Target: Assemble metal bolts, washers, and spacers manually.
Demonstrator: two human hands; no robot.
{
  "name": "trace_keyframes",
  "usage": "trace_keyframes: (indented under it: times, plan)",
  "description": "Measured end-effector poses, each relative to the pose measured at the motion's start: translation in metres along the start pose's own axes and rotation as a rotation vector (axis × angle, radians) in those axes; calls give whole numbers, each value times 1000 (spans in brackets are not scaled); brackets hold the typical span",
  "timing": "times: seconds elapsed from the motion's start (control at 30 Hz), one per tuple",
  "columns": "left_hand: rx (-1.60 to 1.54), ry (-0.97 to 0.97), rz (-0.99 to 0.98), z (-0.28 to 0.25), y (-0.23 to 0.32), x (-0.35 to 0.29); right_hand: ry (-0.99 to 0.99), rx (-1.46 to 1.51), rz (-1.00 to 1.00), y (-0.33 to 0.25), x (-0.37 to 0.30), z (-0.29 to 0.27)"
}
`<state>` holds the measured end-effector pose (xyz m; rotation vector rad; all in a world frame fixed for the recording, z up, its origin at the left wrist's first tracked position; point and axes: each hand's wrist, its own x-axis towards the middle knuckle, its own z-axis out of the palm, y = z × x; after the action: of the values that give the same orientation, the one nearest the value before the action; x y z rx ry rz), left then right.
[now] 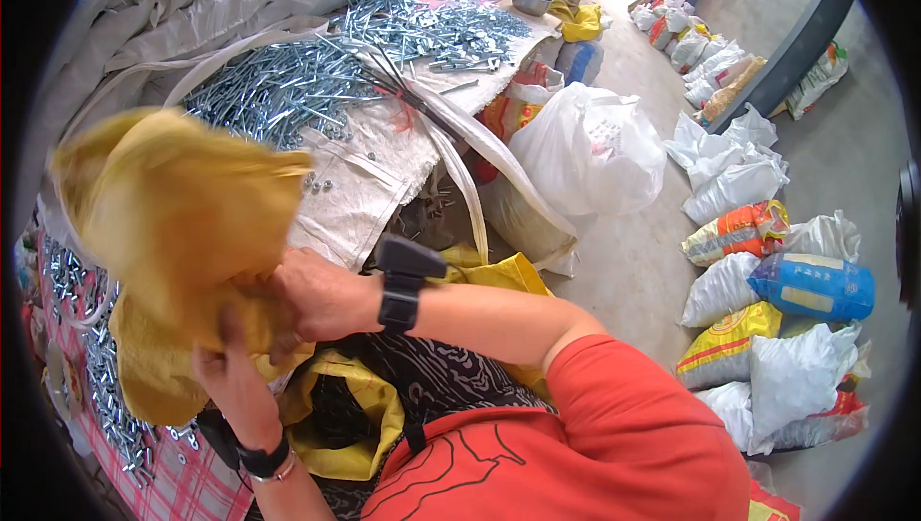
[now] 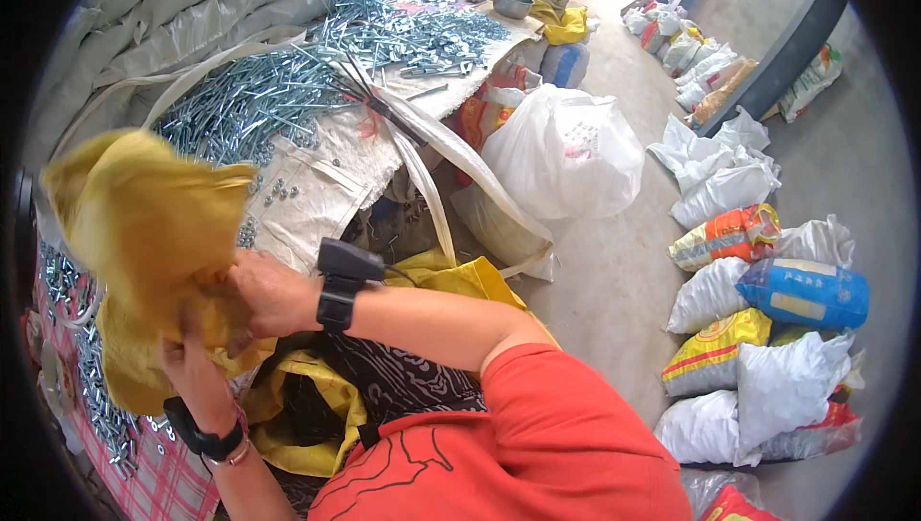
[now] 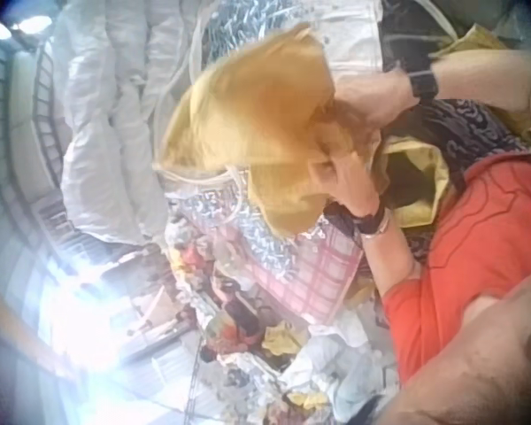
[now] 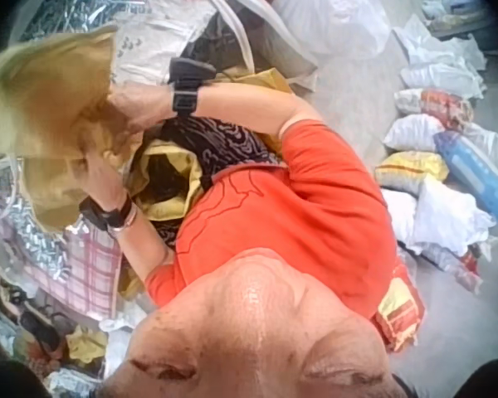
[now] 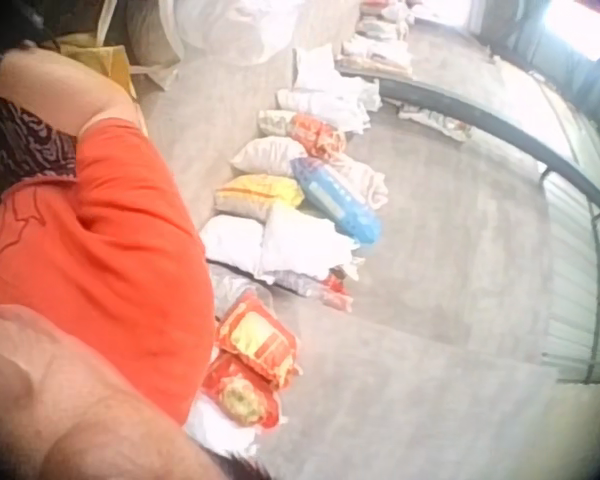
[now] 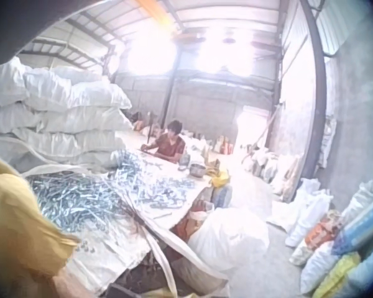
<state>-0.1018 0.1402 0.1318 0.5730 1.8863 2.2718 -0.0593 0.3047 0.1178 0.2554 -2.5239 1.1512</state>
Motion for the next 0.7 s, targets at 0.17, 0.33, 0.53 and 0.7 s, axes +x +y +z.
trace_keyframes:
  times: [0.17, 0.33, 0.53, 0.7]
  plan:
    - [719, 116, 248, -41, -10, -21, 64, 48, 379, 15, 28, 24]
    - [1175, 131, 278, -85, -53, -33, 339, 611, 316, 38, 19, 26]
    - [1177, -31, 173, -77, -56, -30, 545, 980, 158, -26, 57, 22]
    - [1018, 7, 232, -68, -59, -1, 577, 1000, 96, -72, 83, 16]
